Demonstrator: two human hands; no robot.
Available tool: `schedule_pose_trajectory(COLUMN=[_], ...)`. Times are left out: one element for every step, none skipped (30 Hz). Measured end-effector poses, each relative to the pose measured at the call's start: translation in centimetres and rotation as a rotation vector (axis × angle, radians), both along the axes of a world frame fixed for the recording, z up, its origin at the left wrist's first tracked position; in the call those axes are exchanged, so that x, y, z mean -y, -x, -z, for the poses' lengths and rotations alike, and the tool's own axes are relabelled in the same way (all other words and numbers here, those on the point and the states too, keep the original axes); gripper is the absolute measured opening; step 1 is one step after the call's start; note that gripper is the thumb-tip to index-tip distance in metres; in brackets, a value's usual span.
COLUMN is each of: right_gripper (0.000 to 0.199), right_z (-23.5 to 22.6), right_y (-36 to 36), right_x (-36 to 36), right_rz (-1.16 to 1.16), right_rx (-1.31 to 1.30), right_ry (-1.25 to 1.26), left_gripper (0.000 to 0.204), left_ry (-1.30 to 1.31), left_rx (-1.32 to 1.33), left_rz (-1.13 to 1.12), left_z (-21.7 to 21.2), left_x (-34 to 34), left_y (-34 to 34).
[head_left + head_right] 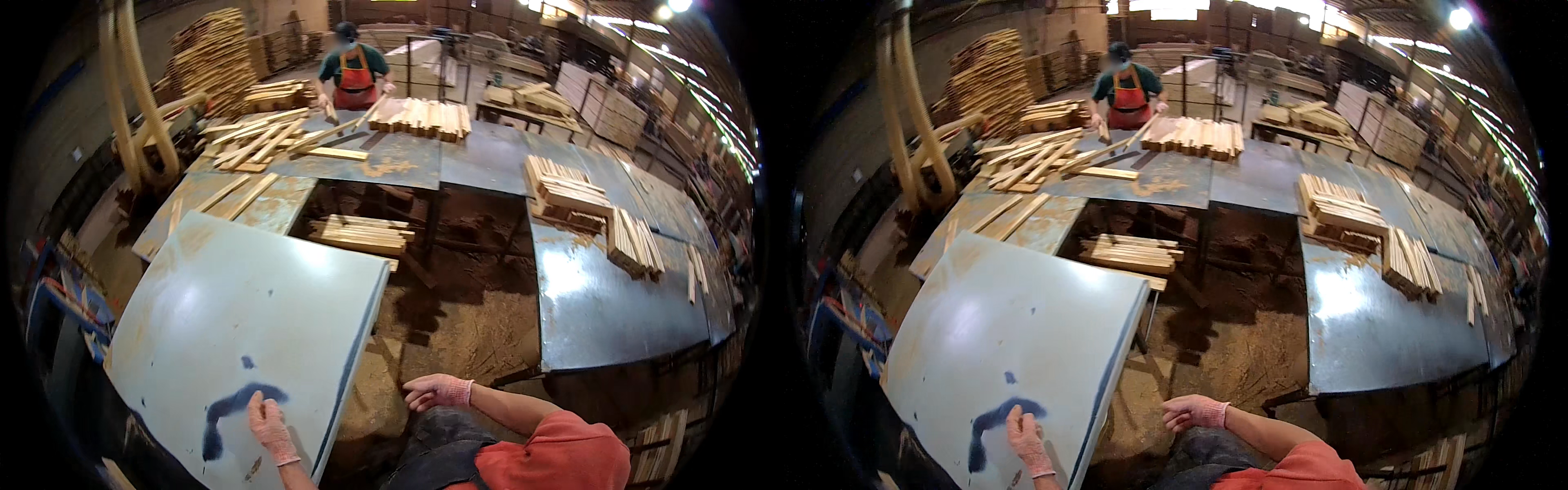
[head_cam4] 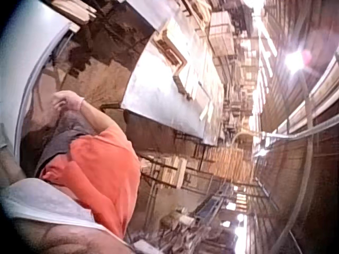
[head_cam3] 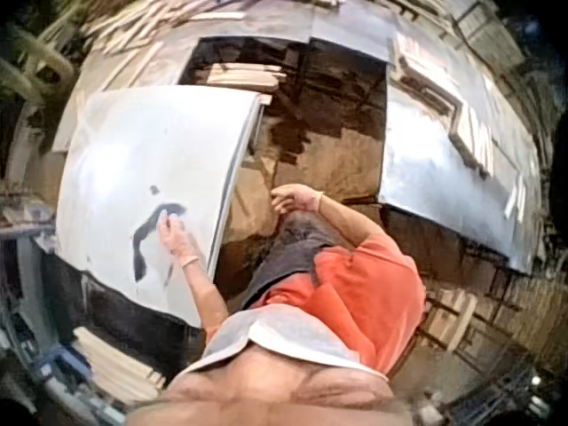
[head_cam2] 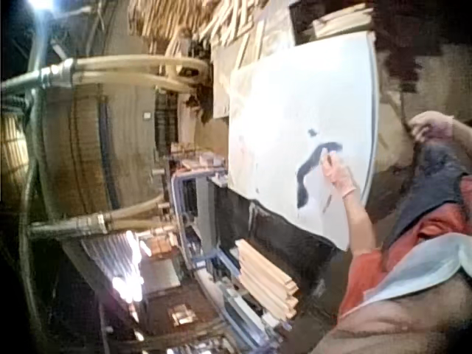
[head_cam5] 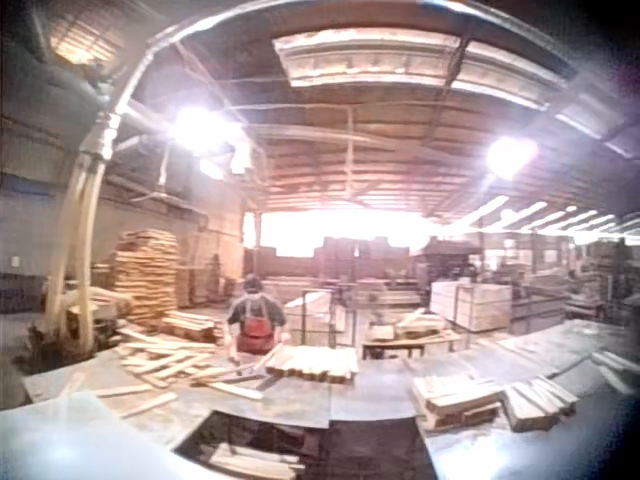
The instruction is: The person picks up stacks of wooden planks from a metal table and places them onto a conveyor belt. The person repeatedly gathers the planks, aligns them, and moves them to the conveyor, occasionally picking up stray pieces from the floor.
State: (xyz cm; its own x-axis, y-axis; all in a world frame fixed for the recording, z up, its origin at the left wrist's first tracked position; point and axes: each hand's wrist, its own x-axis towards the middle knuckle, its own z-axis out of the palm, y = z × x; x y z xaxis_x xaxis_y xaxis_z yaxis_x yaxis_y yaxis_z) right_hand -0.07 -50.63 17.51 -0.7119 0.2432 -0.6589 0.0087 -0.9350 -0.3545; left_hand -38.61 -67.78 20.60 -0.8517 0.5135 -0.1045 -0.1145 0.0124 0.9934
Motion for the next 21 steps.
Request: schedule_pose_trajectory(right_gripper=[0.019,0.024,0.031,0.03,0.029,0.028,0.028,0.027,0.026,0.025,0.025,0.025,0.024,0.024,0.023,0.023,0.023,0.023,0.023,0.021,0.022], right_z=[0.9,3.9,7.0,10.1,13.0,14.5,14.5,15.2,15.6,16.1,16.4,16.8,17.2,16.2,14.8,17.2,16.7,15.5,14.4,15.3,15.3], right_y=[-2.4,-4.9,-7.5,-10.2,-12.9,-14.9,-16.1,-18.3,-20.7,-22.9,-25.1,-27.0,-29.0,-30.2,-31.8,-35.3,-36.5,-37.2,-37.8,-38.6,-38.9], right_x=[-0.4,-1.1,-1.5,-1.7,-2.0,-2.8,-3.5,-4.9,-5.9,-7.4,-8.6,-10.1,-11.5,-13.2,-15.2,-16.3,-17.9,-19.5,-21.1,-22.6,-24.0], right_rz=[0.11,0.205,0.299,0.325,0.354,0.382,0.415,0.426,0.435,0.452,0.473,0.495,0.536,0.562,0.593,0.672,0.684,0.696,0.711,0.779,0.771], right_rx=[0.052,0.078,0.106,0.133,0.162,0.191,0.325,0.315,0.307,0.299,0.295,0.291,0.341,0.383,0.436,0.321,0.313,0.305,0.294,0.128,0.121], right_ry=[0.037,0.081,0.129,0.124,0.122,0.118,0.104,0.116,0.127,0.126,0.132,0.139,0.107,0.076,0.036,0.072,0.06,0.047,0.035,0.072,0.057], left_gripper=[0.037,0.035,0.035,0.035,0.035,0.036,0.036,0.037,0.039,0.04,0.041,0.044,0.044,0.045,0.046,0.047,0.046,0.045,0.044,0.037,0.033], left_ry=[-0.024,-0.041,-0.025,-0.009,0.009,0.014,0.021,0.021,0.058,0.092,0.134,0.236,0.277,0.322,0.356,0.426,0.502,0.576,0.65,0.646,0.649], left_rx=[0.053,0.059,0.034,0.006,-0.021,0.024,0.063,0.106,0.116,0.157,0.201,0.171,0.212,0.245,0.289,0.241,0.227,0.21,0.19,0.141,0.088], left_rz=[0.045,0.128,0.221,0.304,0.39,0.465,0.526,0.593,0.667,0.699,0.734,0.754,0.8,0.829,0.864,0.914,0.888,0.862,0.836,0.853,0.86], left_z=[-0.8,-0.8,-0.5,0.2,0.4,-0.2,-1.5,-2.3,-1.9,-1.1,-0.6,-0.8,0.4,2.6,4.5,6.1,8.3,10.9,14.2,19.2,23.5], left_x=[-2.0,-3.7,-5.7,-7.6,-9.7,-11.8,-13.8,-16.2,-18.7,-21.2,-23.6,-26.5,-28.9,-31.0,-33.2,-35.7,-37.1,-38.2,-39.1,-39.0,-38.3], left_y=[-2.5,-5.0,-7.3,-9.6,-12.0,-14.9,-17.7,-20.2,-22.0,-23.5,-25.3,-27.3,-28.7,-29.3,-30.2,-31.8,-32.2,-32.2,-31.6,-30.3,-28.4])
